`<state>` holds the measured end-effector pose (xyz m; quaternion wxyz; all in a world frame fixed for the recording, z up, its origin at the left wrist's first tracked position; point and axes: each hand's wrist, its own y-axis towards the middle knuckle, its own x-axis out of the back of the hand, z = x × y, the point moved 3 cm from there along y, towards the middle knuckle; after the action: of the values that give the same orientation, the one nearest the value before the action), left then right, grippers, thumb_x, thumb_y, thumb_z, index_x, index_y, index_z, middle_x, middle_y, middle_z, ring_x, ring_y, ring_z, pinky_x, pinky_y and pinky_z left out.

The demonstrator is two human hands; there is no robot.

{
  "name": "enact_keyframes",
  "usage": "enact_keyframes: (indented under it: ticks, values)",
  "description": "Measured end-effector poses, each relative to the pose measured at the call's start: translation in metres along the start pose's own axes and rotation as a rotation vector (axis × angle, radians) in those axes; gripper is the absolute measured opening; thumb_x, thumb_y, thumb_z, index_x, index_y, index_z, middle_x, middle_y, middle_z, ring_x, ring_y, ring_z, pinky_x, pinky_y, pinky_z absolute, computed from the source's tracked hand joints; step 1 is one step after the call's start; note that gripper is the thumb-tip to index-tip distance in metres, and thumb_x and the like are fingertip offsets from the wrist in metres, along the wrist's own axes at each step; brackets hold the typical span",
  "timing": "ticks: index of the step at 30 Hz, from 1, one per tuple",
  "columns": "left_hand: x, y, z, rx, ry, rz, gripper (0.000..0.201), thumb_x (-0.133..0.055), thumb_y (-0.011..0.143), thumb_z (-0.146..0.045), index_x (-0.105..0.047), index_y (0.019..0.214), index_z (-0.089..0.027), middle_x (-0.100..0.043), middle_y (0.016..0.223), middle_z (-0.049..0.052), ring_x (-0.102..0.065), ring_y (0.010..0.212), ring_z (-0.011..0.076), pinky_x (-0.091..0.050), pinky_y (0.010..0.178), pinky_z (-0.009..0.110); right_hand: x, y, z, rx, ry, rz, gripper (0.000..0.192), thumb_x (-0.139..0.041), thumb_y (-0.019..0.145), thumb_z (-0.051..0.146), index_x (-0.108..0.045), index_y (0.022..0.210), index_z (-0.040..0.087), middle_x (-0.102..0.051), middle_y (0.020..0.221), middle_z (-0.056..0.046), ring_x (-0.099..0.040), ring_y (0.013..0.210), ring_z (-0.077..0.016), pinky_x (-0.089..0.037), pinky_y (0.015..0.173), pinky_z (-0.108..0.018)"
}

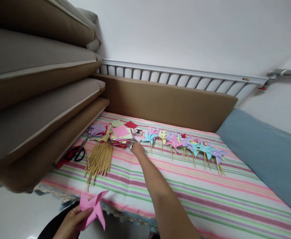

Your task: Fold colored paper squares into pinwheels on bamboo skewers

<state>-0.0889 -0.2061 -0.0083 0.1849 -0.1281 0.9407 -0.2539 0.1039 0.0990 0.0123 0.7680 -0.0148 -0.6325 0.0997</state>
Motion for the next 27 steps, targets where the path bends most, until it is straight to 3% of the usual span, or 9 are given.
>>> enact_keyframes:
  ticks: [7, 12, 17, 21, 27]
  values:
    - [-0.007, -0.008, 0.002, -0.014, 0.017, 0.016, 0.026, -0.077, 0.051, -0.038, -0.07, 0.06, -0.014, -0.065, 0.058, 0.004, -0.052, 0.057, 0.0166, -0.038, 0.059, 0.027, 0.008, -0.019, -0.026, -0.097, 0.264, 0.037, 0.031, -0.052, 0.088, 0.032, -0.052, 0.115, 0.016, -0.056, 0.116, -0.008, -0.058, 0.098, -0.0198, -0.05, 0.082, -0.04]
    - [-0.011, -0.015, 0.001, -0.025, -0.017, 0.035, 0.023, -0.077, 0.054, -0.035, -0.071, 0.063, -0.015, -0.065, 0.06, 0.003, -0.053, 0.059, 0.0157, -0.039, 0.059, 0.026, 0.001, -0.076, -0.063, -0.125, 0.429, 0.252, 0.03, -0.052, 0.088, 0.032, -0.053, 0.114, 0.016, -0.057, 0.114, -0.008, -0.059, 0.095, -0.019, -0.051, 0.08, -0.039]
    - [-0.015, -0.019, 0.02, 0.001, -0.028, 0.026, 0.022, -0.078, 0.054, -0.032, -0.069, 0.064, -0.014, -0.065, 0.061, 0.002, -0.049, 0.054, 0.0111, -0.035, 0.056, 0.022, -0.014, -0.124, -0.091, -0.162, 0.484, 0.411, 0.029, -0.052, 0.088, 0.031, -0.054, 0.113, 0.016, -0.056, 0.115, -0.008, -0.058, 0.095, -0.0189, -0.051, 0.08, -0.039]
    - [-0.021, -0.025, 0.03, 0.008, -0.022, 0.037, 0.022, -0.079, 0.054, -0.031, -0.07, 0.065, -0.013, -0.065, 0.061, 0.002, -0.049, 0.054, 0.0102, -0.035, 0.056, 0.021, -0.023, -0.13, -0.099, -0.161, 0.505, 0.338, 0.031, -0.052, 0.088, 0.032, -0.053, 0.114, 0.016, -0.057, 0.113, -0.008, -0.059, 0.095, -0.019, -0.051, 0.08, -0.039]
    - [-0.021, -0.024, 0.028, -0.012, -0.072, 0.002, 0.019, -0.078, 0.054, -0.026, -0.068, 0.062, -0.012, -0.064, 0.058, 0.001, -0.048, 0.052, 0.0088, -0.035, 0.053, 0.02, -0.03, -0.143, -0.099, -0.105, 0.43, 0.063, 0.029, -0.051, 0.088, 0.032, -0.054, 0.111, 0.016, -0.058, 0.112, -0.007, -0.059, 0.093, -0.0182, -0.05, 0.079, -0.039]
